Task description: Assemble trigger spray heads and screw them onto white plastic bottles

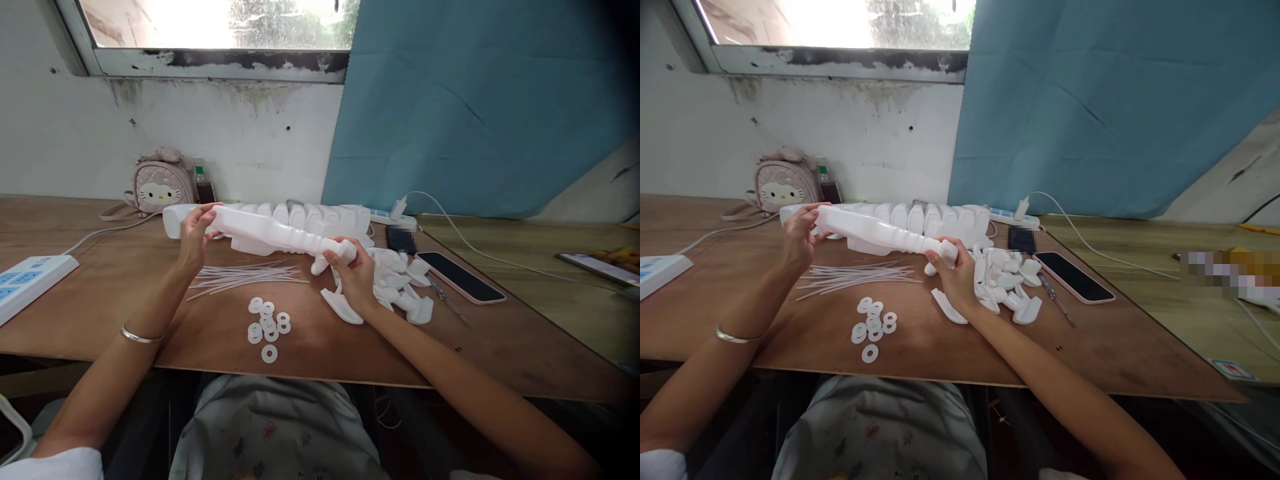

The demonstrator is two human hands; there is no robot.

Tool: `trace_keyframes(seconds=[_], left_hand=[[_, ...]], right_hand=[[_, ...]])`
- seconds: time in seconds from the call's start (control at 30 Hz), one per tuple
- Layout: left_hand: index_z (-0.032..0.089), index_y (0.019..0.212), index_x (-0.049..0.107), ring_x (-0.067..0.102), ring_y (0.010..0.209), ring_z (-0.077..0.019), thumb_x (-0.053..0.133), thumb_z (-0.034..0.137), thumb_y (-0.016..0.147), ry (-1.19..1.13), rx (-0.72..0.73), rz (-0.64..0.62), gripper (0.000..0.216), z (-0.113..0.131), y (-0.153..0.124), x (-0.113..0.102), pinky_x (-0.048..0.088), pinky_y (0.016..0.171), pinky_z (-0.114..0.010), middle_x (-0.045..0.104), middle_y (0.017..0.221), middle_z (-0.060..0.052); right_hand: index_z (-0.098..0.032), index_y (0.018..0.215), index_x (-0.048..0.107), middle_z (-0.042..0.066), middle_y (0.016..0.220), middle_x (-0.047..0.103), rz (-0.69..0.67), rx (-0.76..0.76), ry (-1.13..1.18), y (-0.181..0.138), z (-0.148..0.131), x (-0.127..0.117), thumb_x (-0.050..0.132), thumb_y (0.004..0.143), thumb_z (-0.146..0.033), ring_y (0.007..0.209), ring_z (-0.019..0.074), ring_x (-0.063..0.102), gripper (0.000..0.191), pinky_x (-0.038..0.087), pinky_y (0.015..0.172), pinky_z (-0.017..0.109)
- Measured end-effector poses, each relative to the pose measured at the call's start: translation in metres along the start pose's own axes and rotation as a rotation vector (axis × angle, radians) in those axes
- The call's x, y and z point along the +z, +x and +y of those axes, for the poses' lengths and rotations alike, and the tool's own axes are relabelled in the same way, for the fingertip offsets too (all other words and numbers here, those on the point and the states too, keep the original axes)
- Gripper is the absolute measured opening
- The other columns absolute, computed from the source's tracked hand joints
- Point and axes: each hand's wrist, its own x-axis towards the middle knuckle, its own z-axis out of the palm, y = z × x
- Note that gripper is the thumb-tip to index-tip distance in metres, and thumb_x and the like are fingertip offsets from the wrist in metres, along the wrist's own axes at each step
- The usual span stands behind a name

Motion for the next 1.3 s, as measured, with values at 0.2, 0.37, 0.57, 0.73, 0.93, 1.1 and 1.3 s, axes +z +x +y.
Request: trace_keyframes(seconds=[0.2, 0.37, 0.57, 0.73, 0.93, 1.1, 1.3], left_hand=[[0.015, 0.073, 0.052, 0.05, 0.057, -0.0072, 0.072, 0.03, 0.056, 0.022, -0.04, 0.134, 0.03, -0.006, 0.002, 0.0, 0.041, 0.048, -0.015, 0.051, 0.068, 0.002], [0.013, 0.09, 0.058, 0.06, 0.086, -0.0199, 0.065, 0.023, 0.065, -0.209, -0.275, -0.058, 0.028, -0.001, 0.003, -0.001, 0.052, 0.071, -0.025, 0.063, 0.088, -0.008], [0.015, 0.102, 0.057, 0.056, 0.1, -0.0255, 0.057, 0.017, 0.065, -0.299, -0.271, -0.159, 0.037, 0.001, -0.002, -0.003, 0.051, 0.084, -0.035, 0.064, 0.095, -0.007], [0.016, 0.104, 0.055, 0.056, 0.101, -0.0263, 0.058, 0.021, 0.066, -0.279, -0.282, -0.16, 0.038, 0.003, -0.003, -0.004, 0.051, 0.083, -0.037, 0.064, 0.097, -0.007], [0.016, 0.095, 0.057, 0.056, 0.101, -0.0244, 0.059, 0.028, 0.068, -0.267, -0.221, -0.044, 0.029, 0.001, 0.004, -0.005, 0.053, 0.078, -0.031, 0.064, 0.098, -0.006], [0.017, 0.089, 0.059, 0.056, 0.099, -0.0225, 0.058, 0.025, 0.067, -0.32, -0.208, -0.011, 0.023, 0.004, 0.005, -0.004, 0.054, 0.076, -0.029, 0.064, 0.097, -0.005], [0.018, 0.085, 0.058, 0.058, 0.096, -0.0232, 0.059, 0.027, 0.064, -0.237, -0.195, -0.004, 0.022, 0.005, 0.001, -0.001, 0.054, 0.073, -0.03, 0.064, 0.092, -0.005]], right_hand=[[-0.021, 0.095, 0.057, 0.004, 0.093, 0.06, -0.091, -0.505, -0.218, -0.007, 0.0, -0.001, 0.065, 0.07, -0.022, 0.087, 0.0174, 0.055, 0.026, 0.044, 0.077, 0.031], [-0.02, 0.09, 0.057, 0.003, 0.083, 0.063, -0.065, -0.519, -0.289, -0.013, -0.002, -0.001, 0.067, 0.066, -0.026, 0.074, 0.0163, 0.058, 0.026, 0.047, 0.068, 0.03], [-0.017, 0.082, 0.057, 0.0, 0.064, 0.059, -0.086, 0.195, 0.034, -0.01, -0.008, 0.004, 0.062, 0.068, -0.045, 0.058, 0.0157, 0.059, 0.032, 0.049, 0.046, 0.025], [-0.017, 0.085, 0.055, 0.0, 0.065, 0.059, -0.163, 0.349, 0.273, -0.006, -0.009, 0.007, 0.064, 0.065, -0.047, 0.059, 0.0164, 0.061, 0.037, 0.052, 0.045, 0.026], [-0.028, 0.123, 0.034, 0.005, 0.107, 0.059, -0.407, 0.251, 0.415, -0.007, -0.013, 0.002, 0.035, 0.082, -0.045, 0.075, 0.0182, 0.064, 0.045, 0.055, 0.06, 0.034], [-0.026, 0.12, 0.039, 0.009, 0.138, 0.031, -0.361, -0.291, 0.007, -0.005, -0.011, -0.003, 0.055, 0.074, -0.029, 0.119, 0.0243, 0.042, 0.048, 0.048, 0.083, 0.039], [-0.016, 0.086, 0.062, 0.008, 0.088, 0.067, -0.263, -0.147, -0.215, 0.0, -0.008, -0.004, 0.056, 0.074, -0.047, 0.084, 0.0223, 0.062, 0.034, 0.049, 0.074, 0.034]])
